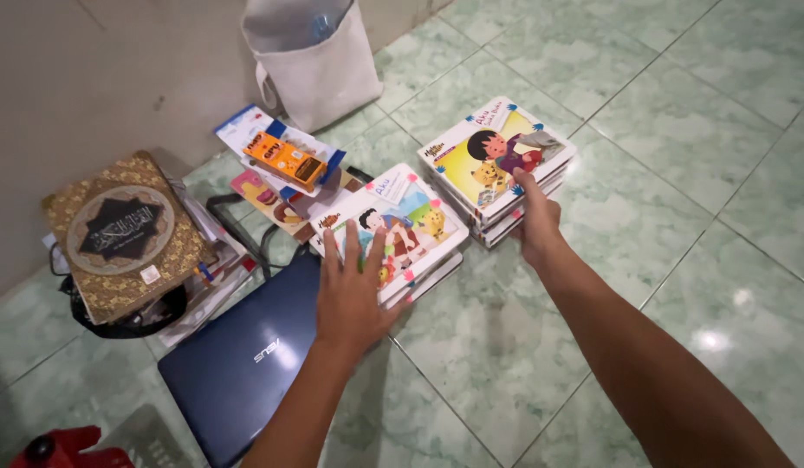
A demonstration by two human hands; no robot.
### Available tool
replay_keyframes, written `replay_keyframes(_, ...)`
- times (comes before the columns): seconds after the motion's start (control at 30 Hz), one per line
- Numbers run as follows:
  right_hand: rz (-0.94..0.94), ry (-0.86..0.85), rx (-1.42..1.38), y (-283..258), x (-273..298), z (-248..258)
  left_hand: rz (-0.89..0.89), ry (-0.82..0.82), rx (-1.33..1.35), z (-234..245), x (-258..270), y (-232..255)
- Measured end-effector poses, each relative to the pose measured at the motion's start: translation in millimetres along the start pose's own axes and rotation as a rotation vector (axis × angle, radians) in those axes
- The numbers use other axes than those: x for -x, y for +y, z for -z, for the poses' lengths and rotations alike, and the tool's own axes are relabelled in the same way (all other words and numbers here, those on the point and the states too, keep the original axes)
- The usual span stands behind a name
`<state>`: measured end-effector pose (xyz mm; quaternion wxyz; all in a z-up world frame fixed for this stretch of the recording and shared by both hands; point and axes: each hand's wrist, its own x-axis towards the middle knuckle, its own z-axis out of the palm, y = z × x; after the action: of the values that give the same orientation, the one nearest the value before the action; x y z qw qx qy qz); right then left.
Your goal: The person disassembles a red plastic shelving unit by removing its black support poles. They then reassemble the unit by inserting the poles back into the baskets and stacking them to form a two-tier shelf.
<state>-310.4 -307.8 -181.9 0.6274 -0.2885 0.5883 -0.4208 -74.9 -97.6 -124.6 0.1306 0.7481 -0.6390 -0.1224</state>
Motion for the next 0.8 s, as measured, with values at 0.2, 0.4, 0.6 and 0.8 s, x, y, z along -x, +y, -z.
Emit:
replay_keyframes(0.2, -0.145, -0.159, 0.166, 9, -2, -12, -0.047, 0.018, 0.011, -12, 4, -5)
replay_keyframes(0.4, -0.148, -0.115, 0.909, -34, 16, -13, -0.058, 0.028, 0.019, -10, 4, -4)
replay_keyframes(0.6, -0.007, -0.122, 1.316, -35, 42, -29, -0.033, -0.043, 0.165, 20, 14, -24)
replay_keyframes(0.8, 0.471, -0.403, 1.308, -35, 106, -105, -0.145, -0.015, -0.028, 123, 59, -75)
